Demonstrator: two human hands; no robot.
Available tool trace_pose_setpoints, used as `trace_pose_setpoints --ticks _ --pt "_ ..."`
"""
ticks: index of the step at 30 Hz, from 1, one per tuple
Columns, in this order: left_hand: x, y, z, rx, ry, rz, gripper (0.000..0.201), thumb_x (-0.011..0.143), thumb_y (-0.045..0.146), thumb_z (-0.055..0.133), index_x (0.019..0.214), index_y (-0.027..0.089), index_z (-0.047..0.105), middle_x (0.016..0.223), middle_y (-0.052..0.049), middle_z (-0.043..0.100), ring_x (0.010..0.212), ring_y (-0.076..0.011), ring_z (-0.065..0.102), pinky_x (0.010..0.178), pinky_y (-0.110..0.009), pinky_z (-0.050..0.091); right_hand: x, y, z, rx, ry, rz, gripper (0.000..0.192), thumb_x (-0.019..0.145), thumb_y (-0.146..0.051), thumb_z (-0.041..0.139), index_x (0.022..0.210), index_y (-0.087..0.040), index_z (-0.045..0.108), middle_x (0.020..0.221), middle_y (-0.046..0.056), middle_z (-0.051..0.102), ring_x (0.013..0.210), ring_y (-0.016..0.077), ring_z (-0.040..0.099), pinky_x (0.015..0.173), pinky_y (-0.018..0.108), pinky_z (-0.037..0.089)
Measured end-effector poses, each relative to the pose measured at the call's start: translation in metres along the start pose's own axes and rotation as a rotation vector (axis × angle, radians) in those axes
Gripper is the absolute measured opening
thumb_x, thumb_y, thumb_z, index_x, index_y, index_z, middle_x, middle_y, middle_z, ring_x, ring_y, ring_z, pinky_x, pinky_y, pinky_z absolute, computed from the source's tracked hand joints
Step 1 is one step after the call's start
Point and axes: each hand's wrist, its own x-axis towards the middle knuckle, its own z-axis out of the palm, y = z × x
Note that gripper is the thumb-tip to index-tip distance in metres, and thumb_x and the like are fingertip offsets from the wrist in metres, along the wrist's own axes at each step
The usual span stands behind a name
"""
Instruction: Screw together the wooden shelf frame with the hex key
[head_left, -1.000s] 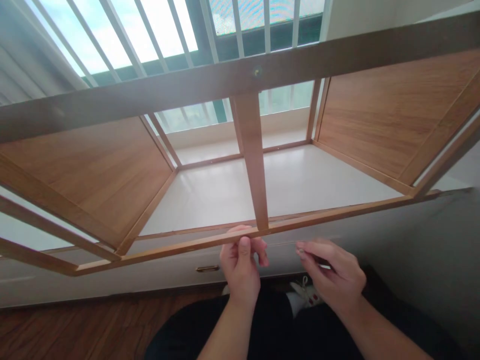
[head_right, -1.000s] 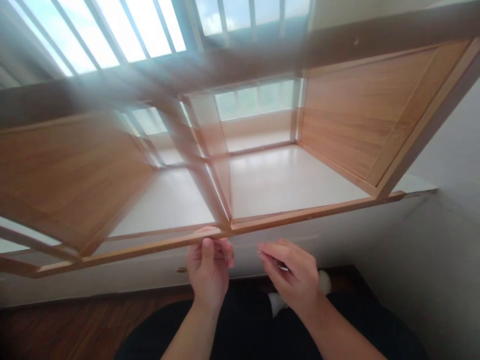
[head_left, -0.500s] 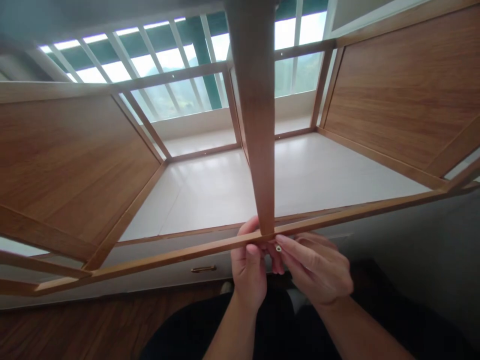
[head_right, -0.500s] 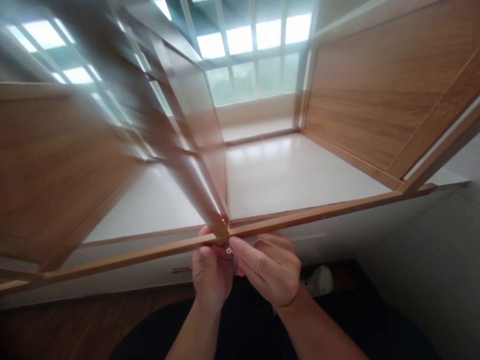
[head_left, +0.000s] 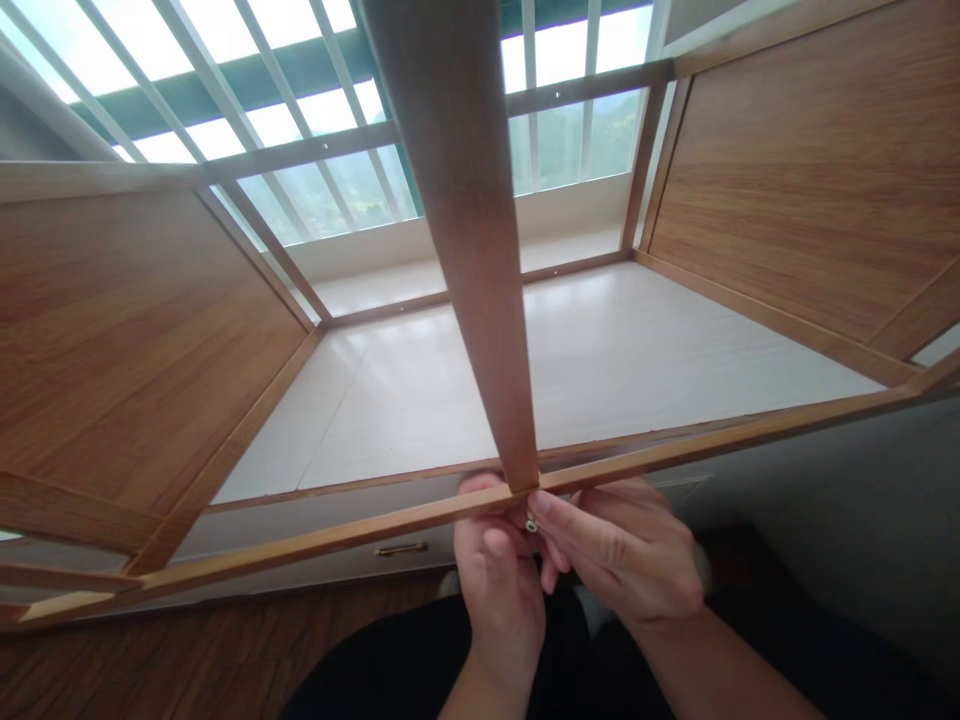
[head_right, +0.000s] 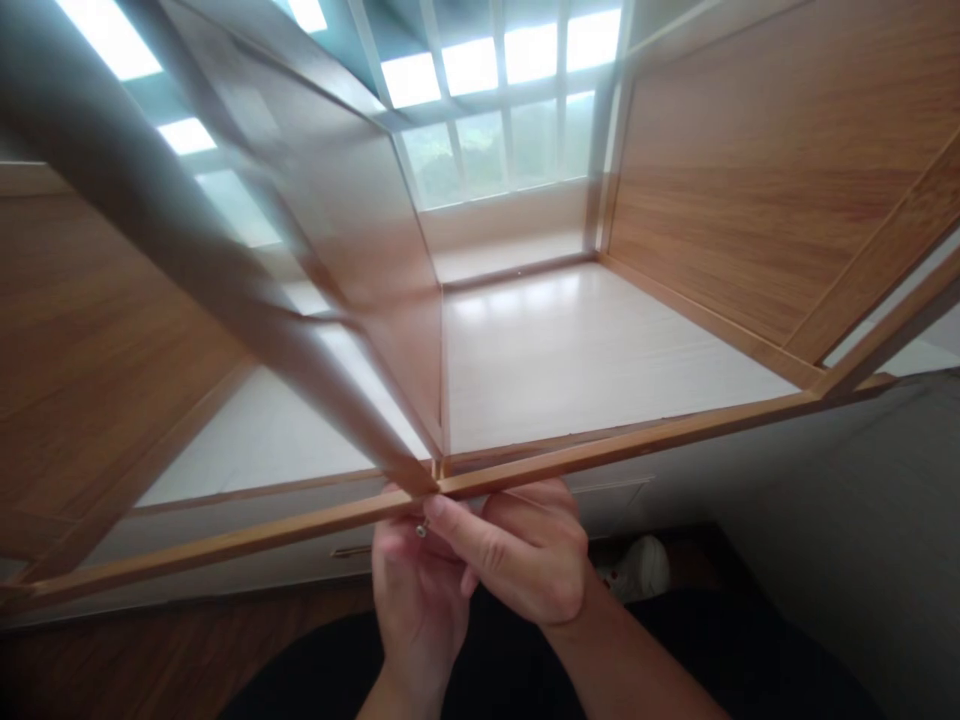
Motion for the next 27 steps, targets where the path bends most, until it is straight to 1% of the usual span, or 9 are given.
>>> trace_pose_setpoints --ticks 3,5,8,12,14,17,19,22,27 --pt "-0.005 0.007 0.001 0.005 -0.040 -0.004 0.050 0.076 0.071 0.077 0.084 0.023 0.066 0.066 0.003 0.055 0.040 -0.0065 0.046 0.035 -0.016 0.034 0.000 -0.001 0.000 0.000 -0.004 0.018 0.058 0.088 0.003 0.070 0.136 -0.030 0.070 0.067 -0.006 0.074 0.058 0.0102 0.068 0.066 0.020 0.060" --pt "-0.006 0.011 0.001 0.046 -0.039 0.001 0.046 0.078 0.066 0.079 0.080 0.021 0.066 0.060 0.003 0.053 0.038 -0.0063 0.045 0.034 -0.015 0.031 0.000 -0.001 0.000 -0.014 -0.004 0.006 0.056 0.088 0.002 0.071 0.135 -0.029 0.071 0.070 -0.005 0.076 0.061 0.0109 0.070 0.067 0.021 0.060" --pt "-0.004 0.015 0.000 0.095 -0.008 -0.032 0.038 0.082 0.056 0.081 0.081 0.021 0.067 0.057 0.004 0.054 0.036 -0.0058 0.044 0.032 -0.013 0.029 0.001 -0.001 0.000 -0.014 0.027 -0.023 0.053 0.087 0.003 0.072 0.132 -0.024 0.072 0.070 -0.002 0.076 0.065 0.0124 0.071 0.069 0.023 0.060" --pt "-0.001 0.012 0.001 0.072 -0.022 -0.066 0.037 0.082 0.053 0.082 0.083 0.020 0.066 0.055 0.005 0.055 0.034 -0.0049 0.043 0.032 -0.012 0.030 0.001 0.000 0.000 0.000 0.021 -0.017 0.047 0.088 0.002 0.071 0.126 -0.025 0.075 0.068 -0.003 0.073 0.061 0.0110 0.068 0.063 0.022 0.057" --pt "-0.001 0.009 0.001 0.068 -0.045 -0.062 0.036 0.083 0.053 0.081 0.083 0.020 0.066 0.053 0.005 0.054 0.034 -0.0047 0.043 0.033 -0.012 0.031 -0.002 0.002 -0.001 -0.012 0.005 -0.041 0.049 0.088 0.001 0.070 0.130 -0.023 0.073 0.064 -0.003 0.071 0.057 0.0113 0.065 0.057 0.024 0.053" --pt "-0.002 0.005 0.002 0.086 -0.025 -0.053 0.035 0.082 0.052 0.082 0.082 0.020 0.068 0.054 0.005 0.055 0.035 -0.0049 0.044 0.032 -0.012 0.032 -0.009 0.004 0.000 -0.045 -0.003 -0.065 0.052 0.088 0.001 0.070 0.137 -0.018 0.068 0.067 0.000 0.071 0.054 0.0118 0.061 0.053 0.026 0.049" --pt "-0.002 0.004 0.002 0.099 -0.008 -0.039 0.034 0.082 0.052 0.082 0.082 0.021 0.069 0.054 0.005 0.055 0.035 -0.0050 0.045 0.032 -0.012 0.034 -0.014 0.004 0.000 -0.048 -0.007 -0.046 0.053 0.088 0.001 0.071 0.137 -0.019 0.068 0.069 0.000 0.072 0.054 0.0118 0.060 0.052 0.026 0.048" --pt "-0.001 0.006 0.002 0.125 -0.020 -0.006 0.033 0.085 0.052 0.079 0.084 0.021 0.071 0.053 0.005 0.054 0.037 -0.0050 0.045 0.034 -0.012 0.036 -0.017 0.003 0.001 -0.025 0.006 -0.024 0.053 0.088 -0.001 0.071 0.137 -0.020 0.068 0.068 -0.001 0.070 0.053 0.0119 0.056 0.052 0.027 0.046" --pt "0.003 0.009 0.002 0.136 -0.055 0.002 0.031 0.089 0.049 0.076 0.086 0.019 0.070 0.057 0.005 0.055 0.039 -0.0041 0.045 0.036 -0.011 0.038 -0.016 -0.001 0.000 -0.027 0.038 0.032 0.046 0.088 -0.003 0.073 0.130 -0.021 0.072 0.069 0.000 0.072 0.054 0.0134 0.059 0.052 0.028 0.048"
